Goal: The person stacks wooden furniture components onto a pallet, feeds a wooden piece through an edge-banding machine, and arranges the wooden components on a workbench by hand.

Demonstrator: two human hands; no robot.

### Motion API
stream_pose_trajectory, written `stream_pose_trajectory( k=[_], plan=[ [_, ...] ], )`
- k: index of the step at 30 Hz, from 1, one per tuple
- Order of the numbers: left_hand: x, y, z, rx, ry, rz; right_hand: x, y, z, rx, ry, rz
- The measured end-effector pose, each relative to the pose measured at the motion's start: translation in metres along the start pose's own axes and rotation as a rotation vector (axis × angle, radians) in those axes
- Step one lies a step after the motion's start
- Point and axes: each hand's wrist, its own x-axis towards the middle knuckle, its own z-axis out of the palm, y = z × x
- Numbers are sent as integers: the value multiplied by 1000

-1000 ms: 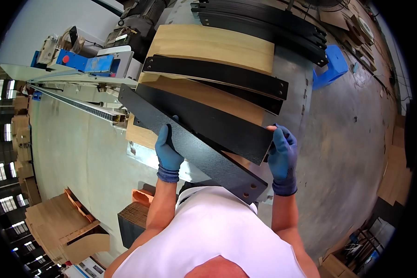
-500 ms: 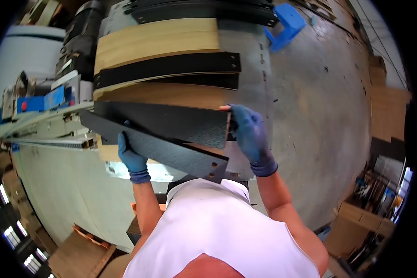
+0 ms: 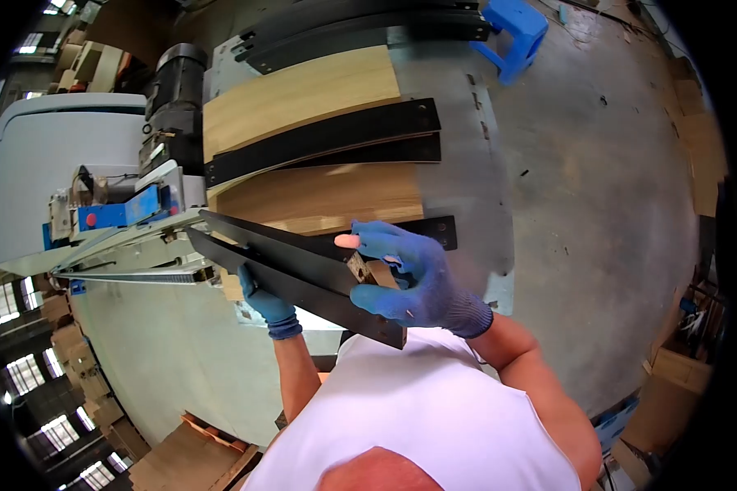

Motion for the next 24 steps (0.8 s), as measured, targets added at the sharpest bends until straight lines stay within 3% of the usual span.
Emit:
stream_pose_trajectory(
  k=[3,16,24],
  plan=[
    [-5,-1,5,27,-33,33,5,-8,-1,5,-104,-24],
    [-14,-8,33,-337,-225,-188,-5,2,-11,96,-262,34],
    [-11,-14,30,-376,-189,-177,-7,7,-18,39,-258,69]
  ],
)
